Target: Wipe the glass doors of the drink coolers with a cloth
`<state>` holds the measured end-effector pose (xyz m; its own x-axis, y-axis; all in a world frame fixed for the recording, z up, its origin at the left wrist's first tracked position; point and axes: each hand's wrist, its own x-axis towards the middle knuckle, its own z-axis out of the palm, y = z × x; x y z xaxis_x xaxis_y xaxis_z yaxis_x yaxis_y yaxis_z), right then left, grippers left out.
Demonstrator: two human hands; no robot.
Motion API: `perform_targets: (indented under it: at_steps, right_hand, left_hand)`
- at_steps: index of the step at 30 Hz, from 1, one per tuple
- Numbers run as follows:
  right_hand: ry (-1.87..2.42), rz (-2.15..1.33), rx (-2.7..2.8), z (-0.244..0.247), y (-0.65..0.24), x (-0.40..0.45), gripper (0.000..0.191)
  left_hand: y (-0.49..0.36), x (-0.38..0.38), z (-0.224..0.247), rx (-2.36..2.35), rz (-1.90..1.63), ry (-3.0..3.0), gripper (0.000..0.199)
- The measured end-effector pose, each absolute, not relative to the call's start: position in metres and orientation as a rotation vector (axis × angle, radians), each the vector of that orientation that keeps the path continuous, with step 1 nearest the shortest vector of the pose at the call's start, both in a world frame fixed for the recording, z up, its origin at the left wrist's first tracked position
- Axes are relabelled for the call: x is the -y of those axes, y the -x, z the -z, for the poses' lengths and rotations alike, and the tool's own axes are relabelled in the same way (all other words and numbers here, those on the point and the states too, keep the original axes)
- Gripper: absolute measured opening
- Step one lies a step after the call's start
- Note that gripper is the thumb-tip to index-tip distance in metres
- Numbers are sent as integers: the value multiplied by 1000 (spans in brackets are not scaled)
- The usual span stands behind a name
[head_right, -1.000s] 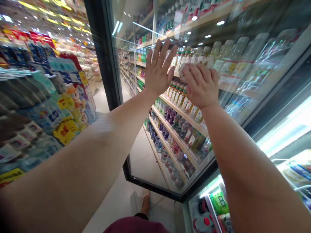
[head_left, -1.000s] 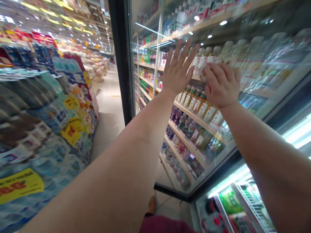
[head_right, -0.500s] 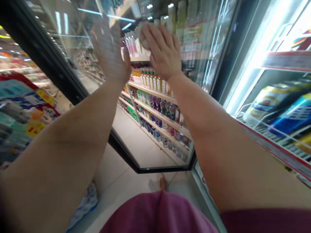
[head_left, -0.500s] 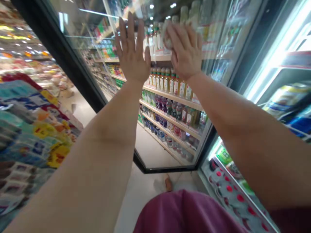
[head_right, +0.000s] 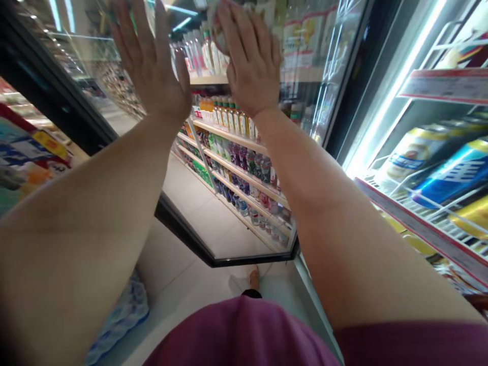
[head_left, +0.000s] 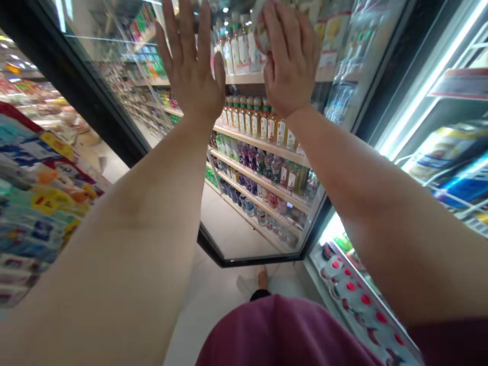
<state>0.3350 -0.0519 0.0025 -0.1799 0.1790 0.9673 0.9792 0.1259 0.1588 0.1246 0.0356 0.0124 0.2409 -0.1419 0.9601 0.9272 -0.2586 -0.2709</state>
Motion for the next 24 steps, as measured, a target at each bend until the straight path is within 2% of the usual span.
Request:
perform_targets:
  at_steps: [6,12,17,22,24]
  right_hand:
    - [1108,1188,2015,-2,-338,57,62]
    - [1143,882,1358,1,-333,48,63]
    - [1111,930,1838,4,-333,49,61]
    - [1165,986,1364,8,-331,41,60]
    - [1165,1012,1331,10,-331,38,60]
  left_hand:
    - [-130,-30,-10,907,1314,1560,66]
    - [-133,8,-7,975,1346,1793,59]
    - [-133,17,-8,1014,1318,1790,60]
    - [-133,4,-9,1032,1398,1881,68]
    - [-133,2,-9,1045,1392,1862,67]
